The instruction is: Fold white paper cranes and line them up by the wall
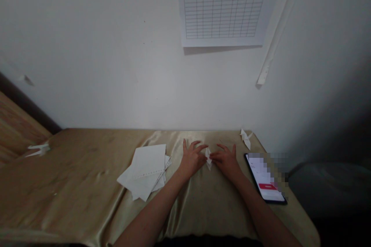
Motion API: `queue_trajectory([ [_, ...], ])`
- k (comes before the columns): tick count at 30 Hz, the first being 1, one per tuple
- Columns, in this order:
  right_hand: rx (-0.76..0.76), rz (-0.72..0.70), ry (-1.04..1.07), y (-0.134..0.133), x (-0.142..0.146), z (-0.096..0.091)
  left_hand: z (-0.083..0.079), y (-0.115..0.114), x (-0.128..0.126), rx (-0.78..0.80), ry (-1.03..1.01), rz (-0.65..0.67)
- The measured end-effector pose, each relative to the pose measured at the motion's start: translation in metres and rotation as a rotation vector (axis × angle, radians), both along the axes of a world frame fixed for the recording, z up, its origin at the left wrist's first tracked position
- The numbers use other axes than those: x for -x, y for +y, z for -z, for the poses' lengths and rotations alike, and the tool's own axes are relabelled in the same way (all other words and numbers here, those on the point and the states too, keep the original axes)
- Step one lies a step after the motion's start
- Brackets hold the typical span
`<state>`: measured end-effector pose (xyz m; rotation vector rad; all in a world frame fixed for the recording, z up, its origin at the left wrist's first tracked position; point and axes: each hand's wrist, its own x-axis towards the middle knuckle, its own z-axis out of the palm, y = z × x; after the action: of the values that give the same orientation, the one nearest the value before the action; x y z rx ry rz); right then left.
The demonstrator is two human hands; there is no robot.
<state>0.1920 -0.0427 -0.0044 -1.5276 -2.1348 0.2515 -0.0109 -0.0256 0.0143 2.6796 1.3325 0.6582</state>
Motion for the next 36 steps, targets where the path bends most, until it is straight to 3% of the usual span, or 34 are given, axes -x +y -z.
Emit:
queue_trajectory([
  [12, -0.031, -0.042, -0.125, -0.004, 0.003, -0.011, 0.005, 0.001, 0.001, 0.050, 0.018, -0.049],
  [21, 0.069, -0.035, -0.121, -0.010, 0.000, -0.021, -0.005, 0.006, 0.010, 0.244, 0.054, -0.082],
  [27, 0.053, 0.025, -0.091, -0.007, 0.006, -0.015, -0.002, 0.007, 0.012, 0.313, 0.011, -0.105],
  [36, 0.048, 0.027, -0.102, -0.001, 0.004, -0.004, 0.010, 0.004, 0.002, 0.245, 0.017, -0.090],
])
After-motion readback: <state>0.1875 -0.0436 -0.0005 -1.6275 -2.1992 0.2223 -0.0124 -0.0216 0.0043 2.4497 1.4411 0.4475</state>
